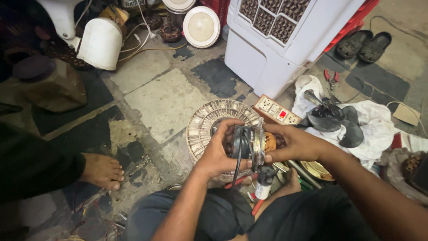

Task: The person is repairing an electrical motor. They use pliers to adjust wires and components, apply glue to secure parts, and manipulate the motor's internal structure.

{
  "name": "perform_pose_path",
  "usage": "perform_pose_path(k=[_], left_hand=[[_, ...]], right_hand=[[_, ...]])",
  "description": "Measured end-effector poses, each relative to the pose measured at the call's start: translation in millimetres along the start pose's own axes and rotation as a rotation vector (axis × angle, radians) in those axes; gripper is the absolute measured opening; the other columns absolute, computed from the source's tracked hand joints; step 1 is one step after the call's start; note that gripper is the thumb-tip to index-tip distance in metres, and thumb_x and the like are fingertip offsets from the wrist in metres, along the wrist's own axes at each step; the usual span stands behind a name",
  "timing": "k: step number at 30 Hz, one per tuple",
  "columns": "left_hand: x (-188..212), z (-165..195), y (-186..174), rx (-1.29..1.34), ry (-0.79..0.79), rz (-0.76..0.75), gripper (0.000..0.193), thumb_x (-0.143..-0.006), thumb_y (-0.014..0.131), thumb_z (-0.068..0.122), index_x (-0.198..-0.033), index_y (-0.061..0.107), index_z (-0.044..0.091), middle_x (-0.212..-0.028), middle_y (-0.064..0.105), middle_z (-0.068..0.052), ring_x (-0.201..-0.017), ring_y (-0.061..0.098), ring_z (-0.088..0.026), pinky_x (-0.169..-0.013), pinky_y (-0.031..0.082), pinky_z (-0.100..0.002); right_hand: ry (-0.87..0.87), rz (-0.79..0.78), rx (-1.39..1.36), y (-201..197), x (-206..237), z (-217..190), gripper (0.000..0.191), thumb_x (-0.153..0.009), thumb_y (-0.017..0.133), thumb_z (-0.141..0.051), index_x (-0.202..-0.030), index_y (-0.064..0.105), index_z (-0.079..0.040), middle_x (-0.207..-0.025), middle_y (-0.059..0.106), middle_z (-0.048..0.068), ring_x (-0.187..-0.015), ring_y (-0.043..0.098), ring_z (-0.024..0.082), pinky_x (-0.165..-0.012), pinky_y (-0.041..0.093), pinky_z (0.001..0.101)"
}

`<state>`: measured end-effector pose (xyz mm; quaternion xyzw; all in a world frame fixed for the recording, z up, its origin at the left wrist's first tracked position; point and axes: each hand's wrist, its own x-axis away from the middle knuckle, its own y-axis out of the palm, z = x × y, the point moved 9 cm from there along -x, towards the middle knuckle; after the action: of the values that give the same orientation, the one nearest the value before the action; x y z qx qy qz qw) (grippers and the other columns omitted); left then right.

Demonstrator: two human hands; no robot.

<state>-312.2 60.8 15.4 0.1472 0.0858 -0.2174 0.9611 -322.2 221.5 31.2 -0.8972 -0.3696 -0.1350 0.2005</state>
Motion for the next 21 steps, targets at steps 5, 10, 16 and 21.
perform_pose_path(k=[5, 10, 16, 21], left_hand=[[-1, -5, 5, 0.041, -0.065, -0.020, 0.097, -0.059, 0.093, 0.011, -0.144, 0.046, 0.011, -0.132, 0.060, -0.008, -0.121, 0.061, -0.019, -0.101, 0.055, -0.037], [1, -13, 10, 0.102, -0.047, -0.007, 0.095, -0.061, 0.093, 0.010, -0.144, 0.047, 0.010, -0.133, 0.060, -0.008, -0.122, 0.062, -0.019, -0.101, 0.055, -0.037], [-4, -14, 11, 0.139, 0.020, -0.036, 0.096, -0.063, 0.096, 0.011, -0.146, 0.048, 0.008, -0.136, 0.060, -0.010, -0.129, 0.059, -0.021, -0.111, 0.049, -0.035], [1, -12, 12, 0.169, -0.024, -0.039, 0.097, -0.059, 0.097, 0.014, -0.143, 0.048, 0.007, -0.136, 0.060, -0.010, -0.127, 0.060, -0.021, -0.110, 0.050, -0.036]], right_hand=[[0.043, 0.077, -0.115, -11, 4, 23, 0.094, -0.072, 0.087, -0.013, -0.151, 0.038, 0.000, -0.129, 0.068, 0.012, -0.114, 0.065, 0.018, -0.098, 0.055, 0.0345], [-0.037, 0.069, -0.199, -5, 6, 34, 0.095, -0.071, 0.088, -0.014, -0.151, 0.040, 0.003, -0.133, 0.065, 0.012, -0.118, 0.063, 0.019, -0.101, 0.054, 0.0348], [0.023, 0.202, -0.181, -6, 14, 36, 0.093, -0.072, 0.086, -0.012, -0.150, 0.039, 0.005, -0.125, 0.070, 0.017, -0.111, 0.069, 0.023, -0.093, 0.059, 0.0368], [0.002, 0.224, -0.151, -4, 20, 25, 0.094, -0.070, 0.086, -0.011, -0.149, 0.038, 0.004, -0.126, 0.069, 0.015, -0.112, 0.069, 0.022, -0.092, 0.060, 0.0365]])
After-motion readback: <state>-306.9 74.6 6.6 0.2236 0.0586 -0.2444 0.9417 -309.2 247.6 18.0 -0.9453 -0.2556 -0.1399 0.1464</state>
